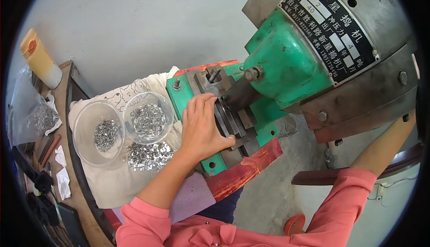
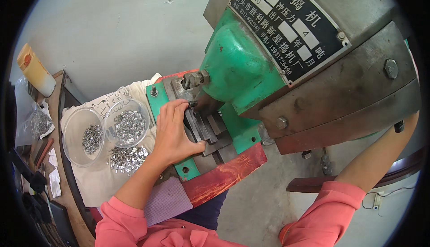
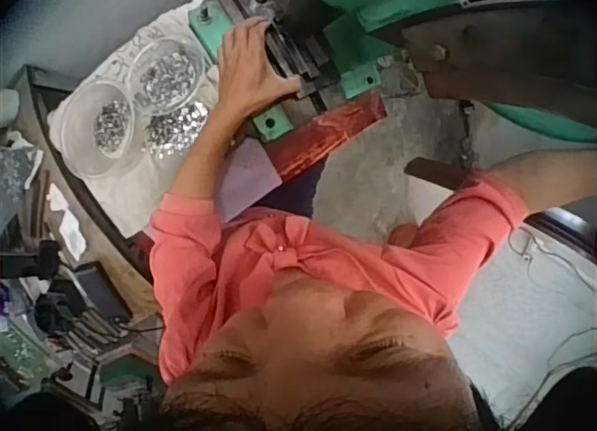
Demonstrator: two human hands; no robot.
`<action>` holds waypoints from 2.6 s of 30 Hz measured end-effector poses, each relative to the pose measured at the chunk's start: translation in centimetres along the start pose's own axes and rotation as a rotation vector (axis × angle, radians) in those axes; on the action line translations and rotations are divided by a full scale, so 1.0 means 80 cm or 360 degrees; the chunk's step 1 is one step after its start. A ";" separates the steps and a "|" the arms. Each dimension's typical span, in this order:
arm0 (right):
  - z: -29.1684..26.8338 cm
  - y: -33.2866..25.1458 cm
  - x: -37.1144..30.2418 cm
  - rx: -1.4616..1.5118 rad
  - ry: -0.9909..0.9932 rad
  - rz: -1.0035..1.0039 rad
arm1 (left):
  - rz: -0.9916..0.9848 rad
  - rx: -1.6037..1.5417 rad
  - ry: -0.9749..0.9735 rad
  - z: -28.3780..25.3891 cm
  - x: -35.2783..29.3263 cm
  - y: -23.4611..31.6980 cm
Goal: The person picks up small metal components from a pile and places them into slots on a metal strip. They then insert the strip into a green press machine and operate the lever to process the parts. The person repeats this cycle of loading and pressing throughout the video.
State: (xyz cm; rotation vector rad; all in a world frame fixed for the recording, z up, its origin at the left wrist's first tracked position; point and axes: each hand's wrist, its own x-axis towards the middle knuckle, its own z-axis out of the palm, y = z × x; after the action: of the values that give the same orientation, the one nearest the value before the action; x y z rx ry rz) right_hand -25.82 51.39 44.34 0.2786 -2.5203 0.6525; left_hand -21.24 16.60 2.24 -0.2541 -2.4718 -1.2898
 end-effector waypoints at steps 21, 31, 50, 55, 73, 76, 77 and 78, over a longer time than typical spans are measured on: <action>0.153 0.144 -0.166 0.0528 0.1399 -0.0014 | -0.0045 -0.0032 0.0062 0.010 0.011 -0.008; 0.056 0.169 -0.133 0.0411 0.0950 0.0191 | -0.0065 0.0038 0.0026 0.008 0.011 -0.008; 0.039 0.168 -0.128 0.0099 0.0981 0.0114 | -0.0076 -0.0022 0.0037 0.013 0.013 -0.003; 0.154 0.138 -0.168 0.0496 0.1406 -0.0043 | -0.0061 -0.0007 0.0056 0.014 0.009 -0.008; 0.034 0.070 -0.077 0.0048 0.0706 0.0050 | 0.0013 0.0026 -0.0042 0.001 -0.047 0.025; 0.061 0.061 -0.093 0.0122 0.0842 0.0091 | 0.0009 0.0023 -0.0056 0.003 -0.054 0.028; 0.070 0.060 -0.099 0.0154 0.0898 0.0113 | 0.0015 0.0023 -0.0054 0.005 -0.055 0.028; 0.078 0.060 -0.103 0.0199 0.0956 0.0129 | 0.0032 0.0034 -0.0049 0.004 -0.056 0.026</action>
State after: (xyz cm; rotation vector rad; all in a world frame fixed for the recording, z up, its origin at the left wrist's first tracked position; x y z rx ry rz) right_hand -23.10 52.96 33.37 0.0132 -1.9269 0.7894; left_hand -16.51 18.07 1.97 -0.2947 -2.5007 -1.2599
